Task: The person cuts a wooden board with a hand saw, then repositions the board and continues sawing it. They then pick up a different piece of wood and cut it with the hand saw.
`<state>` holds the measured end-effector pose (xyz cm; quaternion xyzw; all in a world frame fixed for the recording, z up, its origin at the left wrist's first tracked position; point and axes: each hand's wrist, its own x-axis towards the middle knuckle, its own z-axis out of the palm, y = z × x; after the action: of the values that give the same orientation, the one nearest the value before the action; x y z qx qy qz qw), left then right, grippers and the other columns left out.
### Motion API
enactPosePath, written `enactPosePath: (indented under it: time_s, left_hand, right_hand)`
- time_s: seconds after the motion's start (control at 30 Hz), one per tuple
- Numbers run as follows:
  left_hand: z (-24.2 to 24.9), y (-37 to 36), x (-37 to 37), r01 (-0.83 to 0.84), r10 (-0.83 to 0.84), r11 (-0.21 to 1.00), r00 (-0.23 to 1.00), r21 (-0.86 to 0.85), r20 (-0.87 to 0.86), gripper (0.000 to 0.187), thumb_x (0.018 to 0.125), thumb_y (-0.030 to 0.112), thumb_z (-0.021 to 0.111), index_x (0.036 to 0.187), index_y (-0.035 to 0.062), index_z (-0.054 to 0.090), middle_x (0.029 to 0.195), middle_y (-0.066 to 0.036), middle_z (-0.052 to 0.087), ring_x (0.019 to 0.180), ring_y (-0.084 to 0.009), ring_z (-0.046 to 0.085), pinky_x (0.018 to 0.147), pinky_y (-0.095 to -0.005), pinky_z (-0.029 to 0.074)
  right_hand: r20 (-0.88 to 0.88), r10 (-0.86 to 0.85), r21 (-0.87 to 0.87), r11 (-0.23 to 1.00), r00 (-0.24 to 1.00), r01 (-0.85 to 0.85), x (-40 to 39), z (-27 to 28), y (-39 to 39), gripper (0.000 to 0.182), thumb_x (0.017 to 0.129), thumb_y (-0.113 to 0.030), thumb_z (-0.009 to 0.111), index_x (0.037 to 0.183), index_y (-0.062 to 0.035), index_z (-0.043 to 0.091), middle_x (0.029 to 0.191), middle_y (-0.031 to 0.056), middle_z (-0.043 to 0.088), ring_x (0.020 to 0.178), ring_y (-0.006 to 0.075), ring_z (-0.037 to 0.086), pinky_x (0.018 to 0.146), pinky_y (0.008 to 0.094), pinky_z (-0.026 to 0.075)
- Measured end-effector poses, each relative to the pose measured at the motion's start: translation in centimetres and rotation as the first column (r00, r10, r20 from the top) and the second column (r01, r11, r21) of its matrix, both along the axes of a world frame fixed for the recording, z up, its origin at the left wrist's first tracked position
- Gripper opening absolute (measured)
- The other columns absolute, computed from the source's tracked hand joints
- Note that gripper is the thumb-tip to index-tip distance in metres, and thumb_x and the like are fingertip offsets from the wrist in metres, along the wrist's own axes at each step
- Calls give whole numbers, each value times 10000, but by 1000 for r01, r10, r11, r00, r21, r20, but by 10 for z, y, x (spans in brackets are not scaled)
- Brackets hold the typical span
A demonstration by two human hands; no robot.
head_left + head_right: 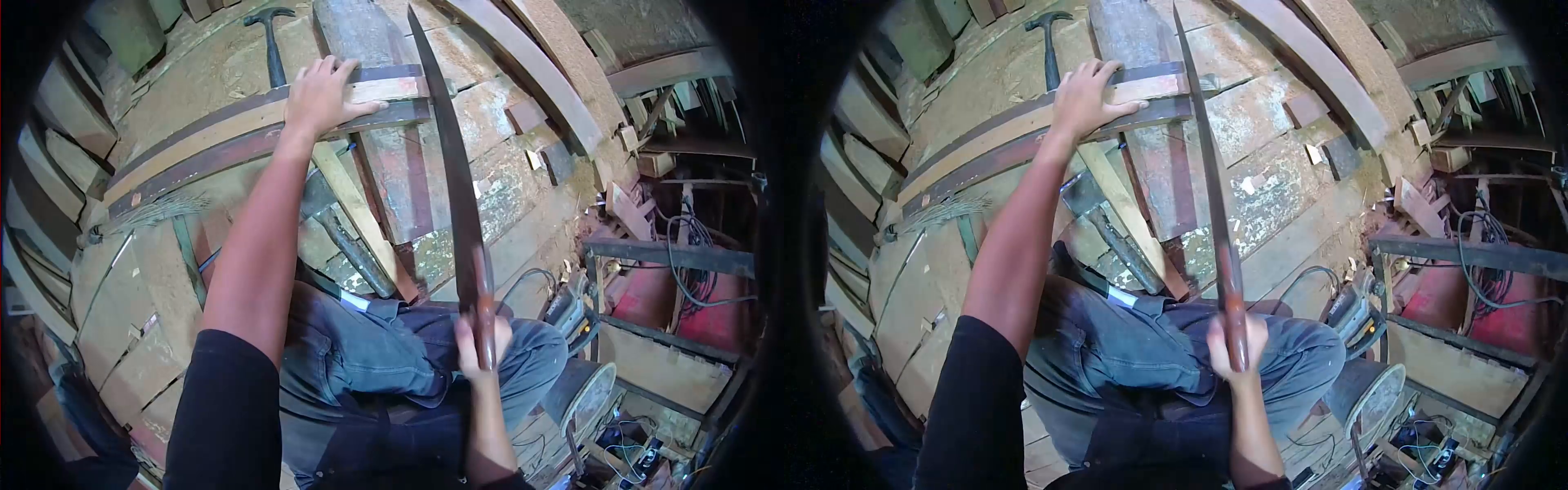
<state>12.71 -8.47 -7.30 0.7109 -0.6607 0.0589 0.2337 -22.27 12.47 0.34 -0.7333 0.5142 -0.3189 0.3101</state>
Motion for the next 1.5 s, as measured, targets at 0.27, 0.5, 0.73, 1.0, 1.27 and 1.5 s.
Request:
enactPosePath:
  time_s: [0.27,0.5,0.73,1.0,1.27,1.5]
  left_hand:
    - [5,-1,0,9,-7,998,999,56,-33,905,638,763,684,1285,138,591,1160,-130,601,1148,-261,546,970,-399,416]
    - [4,0,-1,-4,5,1000,1000,30,-23,868,640,738,700,1266,144,601,1115,-118,611,1118,-266,554,945,-393,420]
    - [3,-1,2,5,-5,1000,999,2,-46,864,645,736,699,1266,143,601,1137,-125,609,1090,-274,576,959,-409,417]
    - [9,4,0,13,-8,997,998,78,-65,870,647,734,703,1268,135,593,1140,-127,606,1102,-271,569,963,-403,415]
    - [7,4,-2,4,-2,999,999,47,-39,881,646,751,687,1274,140,593,1131,-129,607,1096,-276,569,942,-407,425]
    - [5,2,-1,13,-12,999,1000,39,-26,893,648,757,679,1291,145,586,1129,-132,605,1101,-279,564,938,-409,423]
  right_hand:
    - [-126,78,-141,985,989,-95,-5,0,3,55,757,-32,621,784,15,630,590,115,555,473,241,561,504,346,442]
    - [143,-21,87,996,990,9,44,-14,-61,163,802,-64,647,699,-3,537,559,77,493,502,150,496,496,321,402]
    - [35,-57,6,998,998,57,-20,-7,43,101,779,-92,618,726,-10,591,576,96,513,468,232,529,503,340,419]
    - [211,-43,151,988,977,10,31,-25,-69,207,831,-87,634,664,-12,537,529,67,470,458,157,475,477,330,394]
    - [4,32,30,999,999,-33,14,4,-16,178,774,-102,636,642,-30,541,531,90,486,457,215,518,492,349,426]
    - [-84,26,-7,1000,996,-26,2,17,5,80,784,-79,628,767,-10,593,574,96,503,478,213,522,515,340,437]
